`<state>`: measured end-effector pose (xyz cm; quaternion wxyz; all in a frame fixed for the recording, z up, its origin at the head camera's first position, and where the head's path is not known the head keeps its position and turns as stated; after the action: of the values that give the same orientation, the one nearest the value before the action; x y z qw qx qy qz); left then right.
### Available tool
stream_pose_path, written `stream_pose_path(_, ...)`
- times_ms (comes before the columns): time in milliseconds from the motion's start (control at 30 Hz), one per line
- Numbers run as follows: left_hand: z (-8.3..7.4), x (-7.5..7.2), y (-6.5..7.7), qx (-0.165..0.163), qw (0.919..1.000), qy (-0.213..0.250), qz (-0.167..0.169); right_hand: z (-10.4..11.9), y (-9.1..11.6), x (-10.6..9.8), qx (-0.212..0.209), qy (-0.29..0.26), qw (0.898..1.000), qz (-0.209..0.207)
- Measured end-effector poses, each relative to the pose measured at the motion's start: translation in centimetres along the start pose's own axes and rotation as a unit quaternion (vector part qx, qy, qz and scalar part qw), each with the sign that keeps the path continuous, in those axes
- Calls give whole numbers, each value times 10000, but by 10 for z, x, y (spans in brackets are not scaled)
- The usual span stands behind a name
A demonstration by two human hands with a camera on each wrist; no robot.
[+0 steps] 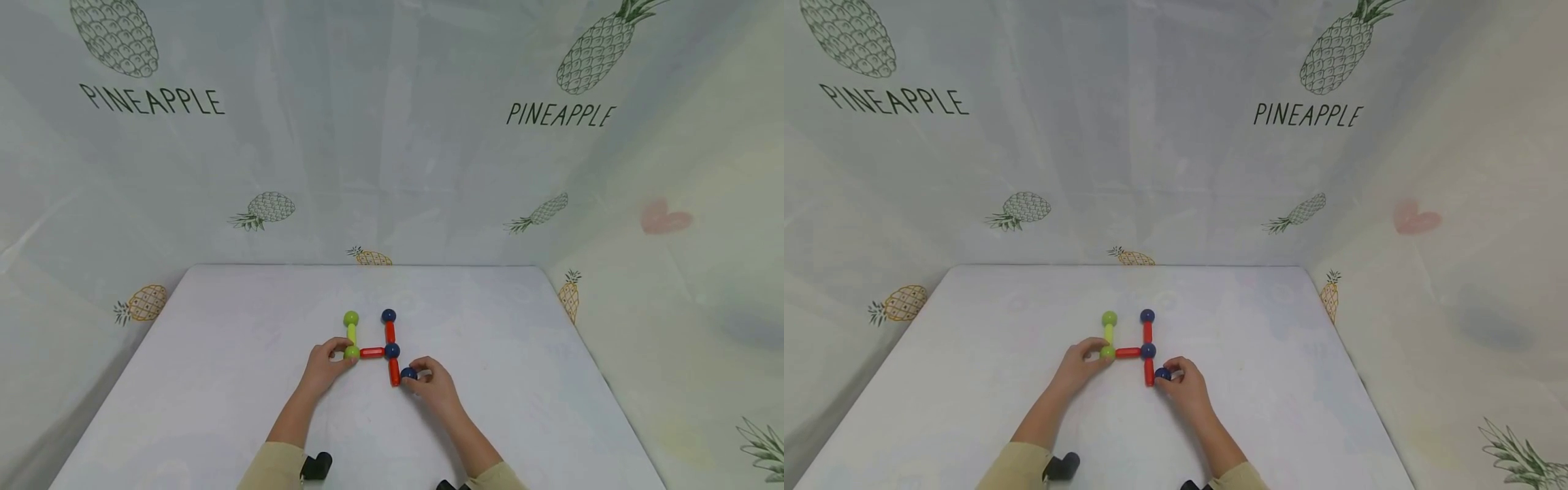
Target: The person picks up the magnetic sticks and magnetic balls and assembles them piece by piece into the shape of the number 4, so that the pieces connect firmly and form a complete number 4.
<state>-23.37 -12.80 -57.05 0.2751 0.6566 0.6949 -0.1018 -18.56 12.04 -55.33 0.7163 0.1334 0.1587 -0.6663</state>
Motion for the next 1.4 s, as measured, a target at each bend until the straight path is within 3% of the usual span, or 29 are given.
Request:
stream_pose_path(833,-1,-1,1,44,9999,83,67,1,17,8,110,-297,9994,113)
stream_pose_path(1400,-2,-2,3,103,9999,41,34,1,20,14,-94,77,9996,261)
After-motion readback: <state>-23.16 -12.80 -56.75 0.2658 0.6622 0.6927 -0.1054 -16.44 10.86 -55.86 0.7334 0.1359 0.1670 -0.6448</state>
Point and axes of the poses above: each hand's wrist, its own y-axis away from the middle knuckle, its own x-axis out of the palm, z = x × y, the point moved 1 cm from there along -y, towards the middle knuckle, and after that the axes turned 11 degrees about -x, right-handed, at the moved point
